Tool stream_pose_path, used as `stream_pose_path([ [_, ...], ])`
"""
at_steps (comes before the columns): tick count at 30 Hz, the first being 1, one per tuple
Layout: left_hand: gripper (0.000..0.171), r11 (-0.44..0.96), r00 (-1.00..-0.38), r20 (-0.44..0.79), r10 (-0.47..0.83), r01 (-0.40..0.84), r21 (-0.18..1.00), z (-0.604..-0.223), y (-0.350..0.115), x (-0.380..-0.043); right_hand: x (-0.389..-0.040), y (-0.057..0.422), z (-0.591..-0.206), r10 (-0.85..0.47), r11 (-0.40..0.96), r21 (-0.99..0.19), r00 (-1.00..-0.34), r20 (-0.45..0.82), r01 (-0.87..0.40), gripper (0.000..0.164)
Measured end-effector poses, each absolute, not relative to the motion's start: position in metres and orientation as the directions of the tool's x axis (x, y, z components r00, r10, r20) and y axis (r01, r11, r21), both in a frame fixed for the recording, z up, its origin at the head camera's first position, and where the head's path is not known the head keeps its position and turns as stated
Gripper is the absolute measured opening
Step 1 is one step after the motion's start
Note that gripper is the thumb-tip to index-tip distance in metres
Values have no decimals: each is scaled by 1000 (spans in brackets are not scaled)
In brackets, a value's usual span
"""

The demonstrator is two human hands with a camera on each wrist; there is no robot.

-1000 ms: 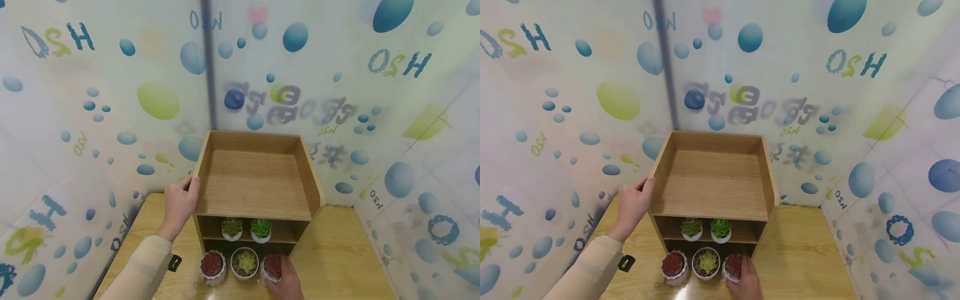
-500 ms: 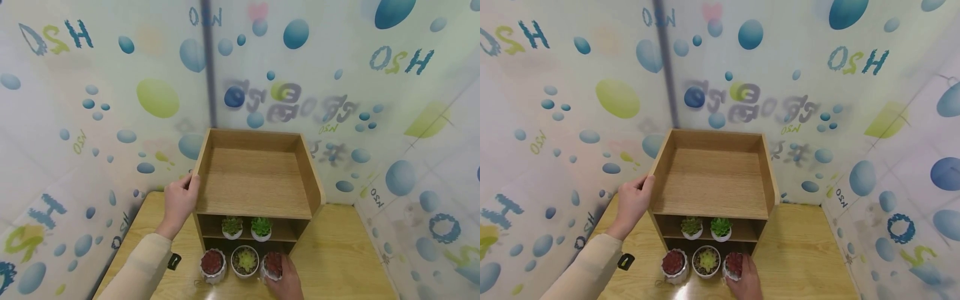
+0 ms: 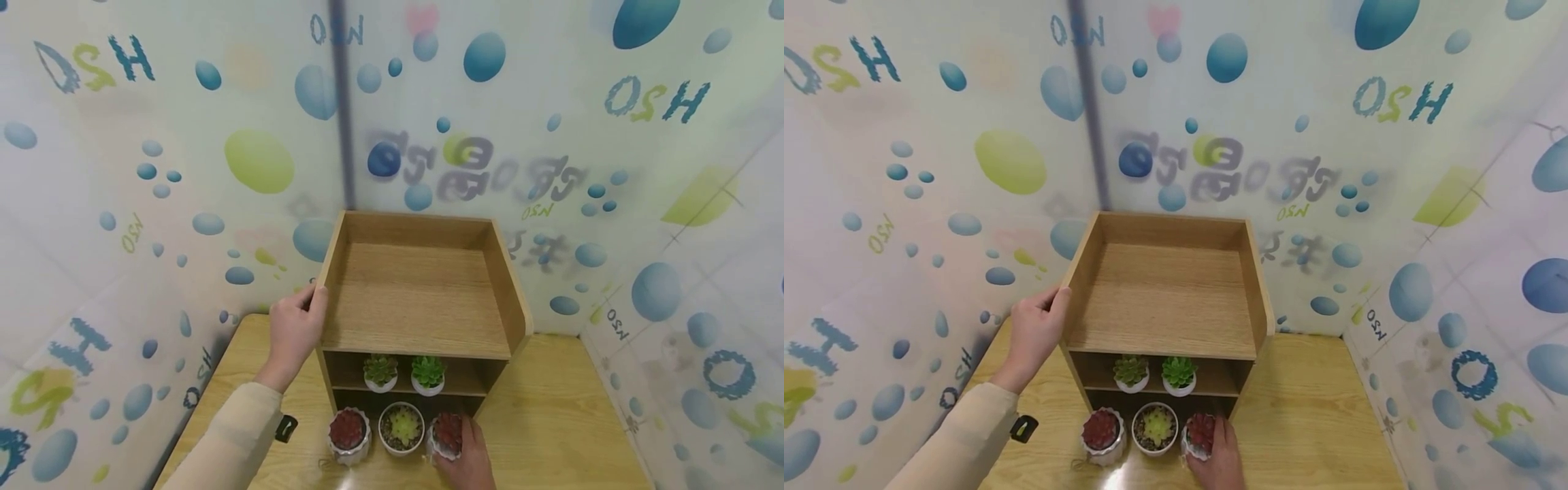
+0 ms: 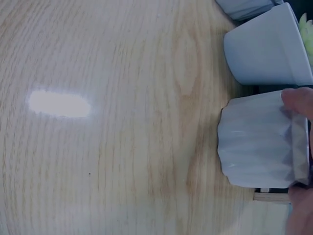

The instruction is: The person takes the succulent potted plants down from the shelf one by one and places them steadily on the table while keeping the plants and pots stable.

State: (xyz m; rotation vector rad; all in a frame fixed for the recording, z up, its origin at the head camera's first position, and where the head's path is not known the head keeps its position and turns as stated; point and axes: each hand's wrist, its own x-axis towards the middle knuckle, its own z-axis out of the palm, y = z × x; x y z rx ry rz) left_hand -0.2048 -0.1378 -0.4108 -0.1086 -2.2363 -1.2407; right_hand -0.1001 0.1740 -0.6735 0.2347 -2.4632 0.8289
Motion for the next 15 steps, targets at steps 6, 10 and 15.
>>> stream_pose_path([
  [6, 27, 561, -824, 527, -207, 341, 754, -410, -137, -204, -96, 175, -660, 39, 762, -596, -901, 431, -252, 93],
  [10, 28, 559, -824, 525, -211, 339, 757, -411, -137, -204, -95, 176, -648, 37, 761, -602, -911, 411, -241, 88],
  [15, 29, 562, -827, 521, -209, 335, 757, -411, -137, -205, -94, 176, -640, 24, 771, -586, -907, 420, -251, 83],
])
